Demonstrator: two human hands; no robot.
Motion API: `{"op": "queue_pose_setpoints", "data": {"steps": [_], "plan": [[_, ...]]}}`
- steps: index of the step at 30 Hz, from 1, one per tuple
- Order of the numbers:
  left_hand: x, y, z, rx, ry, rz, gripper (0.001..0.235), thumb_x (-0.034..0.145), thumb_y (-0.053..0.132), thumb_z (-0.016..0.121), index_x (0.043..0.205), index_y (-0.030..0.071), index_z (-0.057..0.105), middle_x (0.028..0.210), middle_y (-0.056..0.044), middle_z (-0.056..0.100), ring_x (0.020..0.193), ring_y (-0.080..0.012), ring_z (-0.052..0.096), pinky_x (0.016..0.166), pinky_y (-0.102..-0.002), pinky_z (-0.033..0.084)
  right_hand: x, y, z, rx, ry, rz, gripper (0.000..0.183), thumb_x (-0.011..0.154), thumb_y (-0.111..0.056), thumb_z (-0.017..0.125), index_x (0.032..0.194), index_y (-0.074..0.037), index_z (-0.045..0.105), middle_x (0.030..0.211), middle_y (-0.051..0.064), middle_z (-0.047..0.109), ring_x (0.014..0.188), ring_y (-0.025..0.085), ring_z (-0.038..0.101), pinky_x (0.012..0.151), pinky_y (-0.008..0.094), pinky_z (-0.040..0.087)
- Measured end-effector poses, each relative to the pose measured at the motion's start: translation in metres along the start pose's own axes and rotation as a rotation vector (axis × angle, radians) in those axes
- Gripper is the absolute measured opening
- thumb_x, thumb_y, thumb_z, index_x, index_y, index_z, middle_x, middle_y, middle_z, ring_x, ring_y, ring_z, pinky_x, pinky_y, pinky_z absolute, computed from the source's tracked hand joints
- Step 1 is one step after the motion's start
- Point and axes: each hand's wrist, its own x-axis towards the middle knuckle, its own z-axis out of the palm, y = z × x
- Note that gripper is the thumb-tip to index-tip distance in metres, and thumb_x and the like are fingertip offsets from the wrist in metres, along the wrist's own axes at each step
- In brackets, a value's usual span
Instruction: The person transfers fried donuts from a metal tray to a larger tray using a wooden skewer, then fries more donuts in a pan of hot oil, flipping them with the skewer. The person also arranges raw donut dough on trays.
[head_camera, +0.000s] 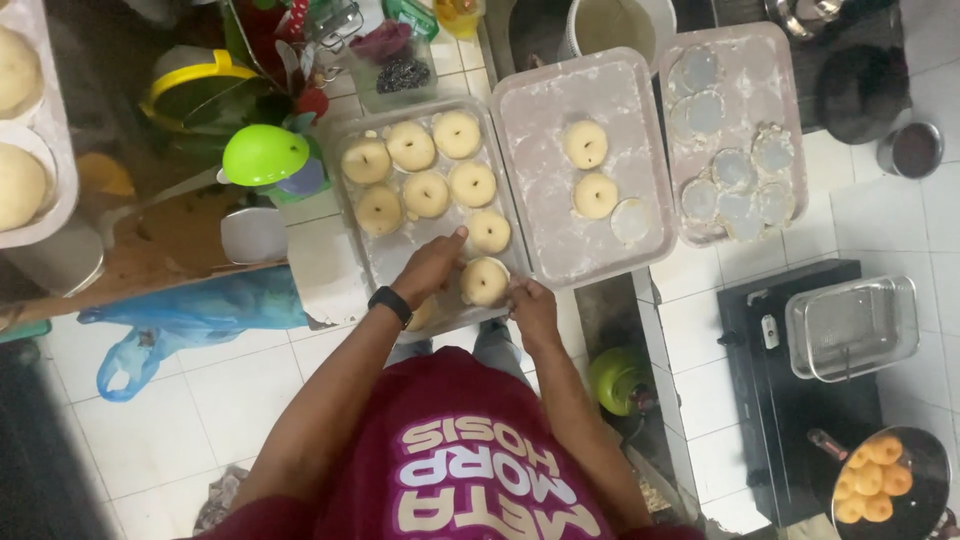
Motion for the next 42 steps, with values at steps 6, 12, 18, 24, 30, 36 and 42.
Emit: {"op": "queue_pose_setpoints", "data": {"steps": [6,12,18,24,30,36,42], "plan": [[0.038,-0.002,0.047,-0.103,-0.026,0.121,0.072,0.098,0.072,0.047,0.127,0.008,0.061,0.116,-0.018,0.067,0.073,-0.0244,0.066,0.069,-0.040,0.055,0.034,-0.012,-0.061,0.010,0.026,0.030,0.032,0.103,-0.015,0.055,0.123,0.006,0.067,0.083,0.008,0.059,0.069,0.013,0.055,0.056,0.024,0.049],[-0.005,0.044,0.074,-0.089,-0.007,0.193,0.053,0.105,0.051,0.044,0.135,0.010,0.057,0.118,-0.018,0.063,0.073,-0.0238,0.067,0.073,-0.039,0.056,0.031,-0.073,-0.118,-0.261,0.112,-0.007,0.032,0.097,-0.021,0.058,0.118,-0.002,0.073,0.081,0.012,0.067,0.066,0.016,0.064,0.058,0.033,0.055],[-0.033,0.019,0.064,-0.245,0.149,0.179,0.052,0.103,0.051,0.052,0.130,0.008,0.064,0.118,-0.020,0.066,0.066,-0.0219,0.065,0.064,-0.037,0.054,0.090,-0.049,-0.145,-0.295,0.148,-0.048,0.034,0.088,-0.015,0.060,0.113,0.004,0.072,0.071,0.011,0.060,0.057,0.016,0.055,0.049,0.032,0.043],[-0.071,-0.020,0.033,-0.515,0.407,0.174,0.049,0.102,0.047,0.054,0.125,0.006,0.067,0.118,-0.018,0.070,0.058,-0.0185,0.060,0.054,-0.031,0.049,0.143,-0.017,-0.163,-0.446,0.180,-0.066,0.035,0.083,-0.015,0.063,0.113,0.001,0.073,0.071,0.013,0.064,0.058,0.019,0.061,0.051,0.035,0.046],[-0.074,-0.069,0.007,-0.646,0.545,0.137,0.054,0.103,0.050,0.049,0.128,0.004,0.063,0.120,-0.020,0.071,0.058,-0.0163,0.060,0.048,-0.026,0.044,0.091,-0.045,-0.151,-0.397,0.228,-0.126,0.043,0.086,-0.017,0.064,0.124,0.002,0.071,0.084,0.019,0.066,0.070,0.022,0.063,0.062,0.037,0.053],[-0.064,-0.074,-0.017,-0.732,0.616,0.168,0.054,0.104,0.048,0.048,0.129,0.001,0.060,0.120,-0.021,0.070,0.062,-0.0156,0.063,0.049,-0.022,0.045,0.045,-0.077,-0.117,-0.312,0.130,-0.203,0.036,0.092,-0.013,0.065,0.124,0.002,0.069,0.082,0.014,0.066,0.064,0.015,0.061,0.056,0.029,0.051],[-0.038,-0.069,-0.055,-0.622,0.599,0.230,0.059,0.105,0.052,0.048,0.137,0.002,0.054,0.131,-0.021,0.064,0.069,-0.0172,0.065,0.054,-0.028,0.051,-0.010,-0.117,-0.035,-0.244,-0.093,-0.218,0.031,0.091,-0.012,0.064,0.117,0.003,0.070,0.081,0.014,0.066,0.064,0.012,0.059,0.054,0.022,0.049]]}}
